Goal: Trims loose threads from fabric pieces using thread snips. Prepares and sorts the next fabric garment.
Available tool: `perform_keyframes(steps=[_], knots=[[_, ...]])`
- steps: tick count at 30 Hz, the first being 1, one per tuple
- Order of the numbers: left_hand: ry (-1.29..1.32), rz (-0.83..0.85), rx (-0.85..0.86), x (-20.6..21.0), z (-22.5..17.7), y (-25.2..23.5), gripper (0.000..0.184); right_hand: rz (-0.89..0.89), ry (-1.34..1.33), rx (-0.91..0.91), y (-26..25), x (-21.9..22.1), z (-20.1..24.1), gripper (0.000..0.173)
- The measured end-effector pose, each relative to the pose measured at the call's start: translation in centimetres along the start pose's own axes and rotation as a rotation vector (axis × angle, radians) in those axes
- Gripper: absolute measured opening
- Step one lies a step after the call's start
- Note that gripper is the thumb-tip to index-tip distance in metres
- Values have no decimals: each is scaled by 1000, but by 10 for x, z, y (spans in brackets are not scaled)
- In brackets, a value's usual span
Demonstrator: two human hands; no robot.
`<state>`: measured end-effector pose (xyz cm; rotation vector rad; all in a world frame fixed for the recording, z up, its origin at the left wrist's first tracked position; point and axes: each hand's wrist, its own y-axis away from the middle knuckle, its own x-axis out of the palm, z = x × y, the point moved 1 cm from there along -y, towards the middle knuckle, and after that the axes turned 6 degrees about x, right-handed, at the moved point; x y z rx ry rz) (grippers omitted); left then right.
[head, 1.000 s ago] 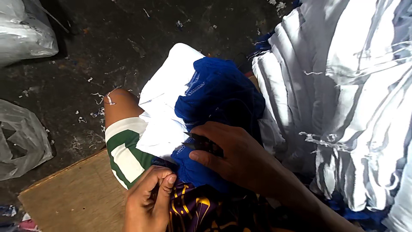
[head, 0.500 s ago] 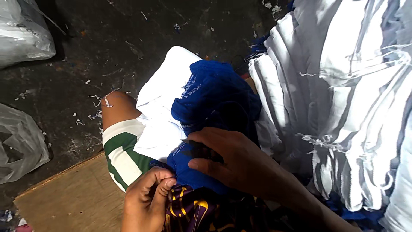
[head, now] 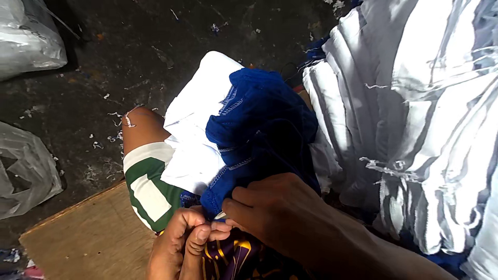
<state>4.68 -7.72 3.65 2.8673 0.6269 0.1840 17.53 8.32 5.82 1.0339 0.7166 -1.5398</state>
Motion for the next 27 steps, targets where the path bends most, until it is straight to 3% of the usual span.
perform_keyframes(steps=[8,10,12,14,15,18,22,27], knots=[[15,49,50,-21,2,-8,20,-53,-117,164,1,-1,-10,28],[-63,-67,149,-44,0,-18,20,-66,-156,200,-1,-3,-12,32],[-371,-241,234,-70,-1,-24,27,-69,-174,222,-2,-4,-14,34],[-842,-166,166,-82,-9,-23,66,-60,-162,238,-3,-4,-15,36],[-958,-79,114,-79,-12,-23,74,-62,-155,239,-4,-4,-14,36],[-1005,88,132,-54,2,-24,66,-76,-156,232,-6,-4,-15,36],[-914,23,308,-15,22,-17,52,-81,-206,221,-4,-7,-16,35],[-833,21,366,-11,24,-13,18,-80,-202,212,-4,-7,-16,35]])
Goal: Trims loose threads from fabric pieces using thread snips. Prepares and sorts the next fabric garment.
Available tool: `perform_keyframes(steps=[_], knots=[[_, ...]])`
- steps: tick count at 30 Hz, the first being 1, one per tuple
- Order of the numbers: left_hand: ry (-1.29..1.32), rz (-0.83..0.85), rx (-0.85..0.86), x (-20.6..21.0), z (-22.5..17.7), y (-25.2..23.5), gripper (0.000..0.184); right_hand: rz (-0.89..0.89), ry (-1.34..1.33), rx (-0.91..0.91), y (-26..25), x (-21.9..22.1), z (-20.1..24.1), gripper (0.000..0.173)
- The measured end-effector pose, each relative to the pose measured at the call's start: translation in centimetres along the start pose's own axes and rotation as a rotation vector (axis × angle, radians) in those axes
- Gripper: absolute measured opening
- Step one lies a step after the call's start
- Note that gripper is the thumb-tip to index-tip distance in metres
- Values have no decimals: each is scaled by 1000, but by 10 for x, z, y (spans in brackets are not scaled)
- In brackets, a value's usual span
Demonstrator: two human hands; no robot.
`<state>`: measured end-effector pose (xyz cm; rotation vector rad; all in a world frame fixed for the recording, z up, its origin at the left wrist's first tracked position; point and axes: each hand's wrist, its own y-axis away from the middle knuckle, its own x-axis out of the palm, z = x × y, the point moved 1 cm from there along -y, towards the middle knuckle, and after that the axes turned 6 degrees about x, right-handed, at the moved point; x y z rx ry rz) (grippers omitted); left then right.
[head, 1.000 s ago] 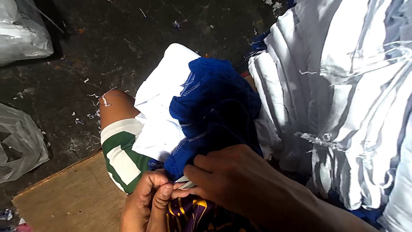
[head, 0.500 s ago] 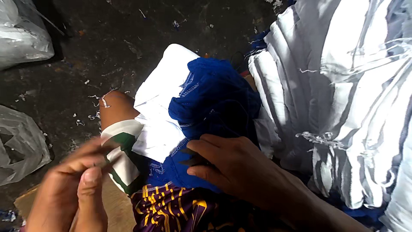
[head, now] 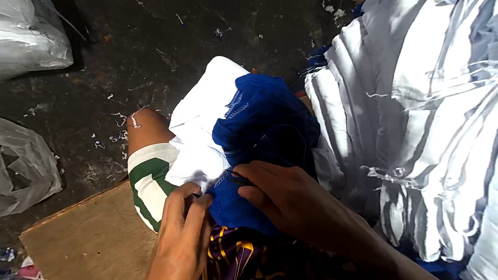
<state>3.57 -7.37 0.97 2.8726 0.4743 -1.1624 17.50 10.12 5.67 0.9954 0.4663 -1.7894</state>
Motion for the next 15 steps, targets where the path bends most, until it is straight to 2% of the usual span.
perform_keyframes(steps=[3,7,12,15], knots=[[64,39,-33,-1,-4,10,21,10,7,-12,-2,0,-1,34],[210,-42,-90,10,-13,22,30,8,-3,-11,-4,2,-1,36],[139,-156,-64,25,-7,22,21,18,0,-3,-4,4,1,37],[110,-163,-42,24,-4,22,22,17,-1,3,-3,3,0,36]])
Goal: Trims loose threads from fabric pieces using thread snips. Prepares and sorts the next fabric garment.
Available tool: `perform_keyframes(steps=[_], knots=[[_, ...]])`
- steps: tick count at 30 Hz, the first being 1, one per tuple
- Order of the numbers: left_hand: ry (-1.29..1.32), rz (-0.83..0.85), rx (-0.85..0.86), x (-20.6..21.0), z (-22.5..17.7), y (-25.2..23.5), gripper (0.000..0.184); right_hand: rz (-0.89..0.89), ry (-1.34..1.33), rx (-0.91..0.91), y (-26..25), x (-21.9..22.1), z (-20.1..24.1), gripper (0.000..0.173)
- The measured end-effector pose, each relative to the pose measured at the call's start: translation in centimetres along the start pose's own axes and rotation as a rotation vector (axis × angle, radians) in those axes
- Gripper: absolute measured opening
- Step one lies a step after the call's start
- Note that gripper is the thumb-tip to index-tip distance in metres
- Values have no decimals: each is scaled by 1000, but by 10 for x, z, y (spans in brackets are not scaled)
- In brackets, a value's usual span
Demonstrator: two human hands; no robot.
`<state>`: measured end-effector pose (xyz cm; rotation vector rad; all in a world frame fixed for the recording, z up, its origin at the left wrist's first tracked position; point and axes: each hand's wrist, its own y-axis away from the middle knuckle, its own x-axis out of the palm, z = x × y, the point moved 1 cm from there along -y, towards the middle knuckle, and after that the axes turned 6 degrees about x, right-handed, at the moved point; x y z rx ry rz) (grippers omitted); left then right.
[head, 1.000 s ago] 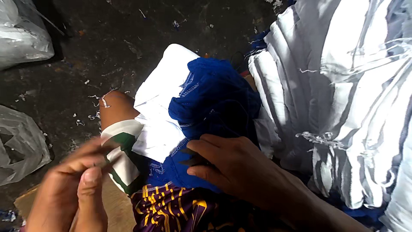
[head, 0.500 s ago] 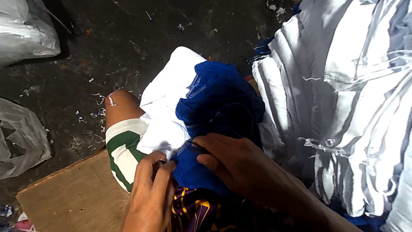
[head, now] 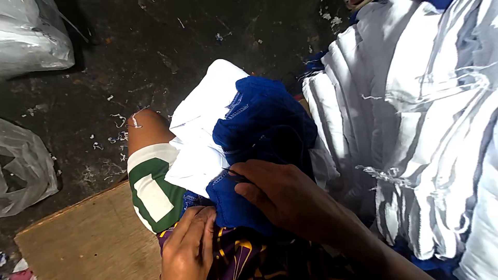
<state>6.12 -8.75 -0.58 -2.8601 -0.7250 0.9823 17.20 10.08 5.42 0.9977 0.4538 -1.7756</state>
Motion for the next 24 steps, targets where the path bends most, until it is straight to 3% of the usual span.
perform_keyframes(steps=[7,15,19,21,24], knots=[[55,3,-103,-14,6,0,25,9,-5,-7,-2,2,0,36],[121,16,-136,-2,11,-2,30,10,-18,-6,-4,1,-1,36],[175,18,-168,-23,21,-9,31,10,-20,-7,-4,1,-1,37],[268,-55,-181,-46,33,-17,22,10,-26,-8,-4,1,-2,37],[295,-357,-234,-79,58,-25,14,8,-40,-3,-5,2,-2,38]])
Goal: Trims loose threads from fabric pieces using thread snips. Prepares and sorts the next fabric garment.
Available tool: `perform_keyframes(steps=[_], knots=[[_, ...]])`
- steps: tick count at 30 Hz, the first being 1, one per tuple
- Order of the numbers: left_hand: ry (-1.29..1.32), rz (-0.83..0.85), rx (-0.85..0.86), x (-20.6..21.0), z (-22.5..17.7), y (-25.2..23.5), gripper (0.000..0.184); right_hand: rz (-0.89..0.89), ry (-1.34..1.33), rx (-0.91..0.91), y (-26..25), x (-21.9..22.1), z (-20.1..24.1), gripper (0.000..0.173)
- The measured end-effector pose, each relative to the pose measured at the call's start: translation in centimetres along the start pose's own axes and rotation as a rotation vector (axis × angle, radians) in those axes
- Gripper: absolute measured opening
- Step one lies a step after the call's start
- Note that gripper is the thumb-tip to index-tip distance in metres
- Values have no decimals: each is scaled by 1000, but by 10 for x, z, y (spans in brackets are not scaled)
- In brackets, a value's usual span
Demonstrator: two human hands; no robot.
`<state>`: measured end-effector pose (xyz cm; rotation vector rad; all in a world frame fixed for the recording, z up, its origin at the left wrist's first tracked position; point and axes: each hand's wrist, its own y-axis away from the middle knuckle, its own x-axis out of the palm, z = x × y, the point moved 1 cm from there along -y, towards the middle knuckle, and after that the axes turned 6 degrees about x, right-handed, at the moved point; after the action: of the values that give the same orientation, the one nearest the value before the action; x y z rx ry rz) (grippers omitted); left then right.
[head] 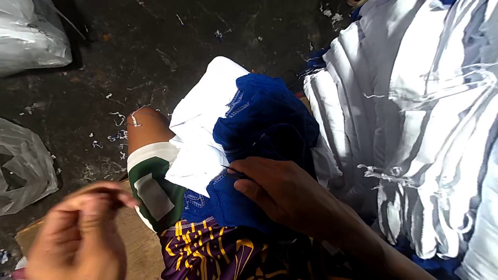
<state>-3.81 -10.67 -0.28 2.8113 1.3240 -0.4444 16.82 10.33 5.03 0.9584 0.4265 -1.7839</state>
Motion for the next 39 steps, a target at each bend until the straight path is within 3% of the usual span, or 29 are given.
perform_keyframes(steps=[1,2,4,8,12,19,24,26,29,33,39], knots=[[-124,-47,23,-9,3,-4,23,0,-1,3,0,0,0,38],[-292,9,44,-15,0,-4,44,2,0,5,0,0,0,38],[-475,241,30,-10,-15,0,59,4,2,3,0,0,0,38],[-257,473,-34,40,-24,31,35,-1,-4,5,-1,0,0,37],[-277,414,-34,71,-25,52,23,15,-6,19,0,-1,1,37],[-208,478,-35,44,-19,37,26,9,-1,0,-1,-1,-1,37],[-89,269,-35,12,-13,11,17,-2,-20,6,1,1,-1,38],[-237,186,4,7,-10,6,17,0,-15,10,2,1,-1,38],[-514,386,12,13,-19,7,47,6,-2,11,1,1,0,39],[-374,574,4,41,-25,28,43,12,-13,21,0,0,0,37],[-240,448,9,61,-15,41,24,12,-16,18,-1,0,1,37]])
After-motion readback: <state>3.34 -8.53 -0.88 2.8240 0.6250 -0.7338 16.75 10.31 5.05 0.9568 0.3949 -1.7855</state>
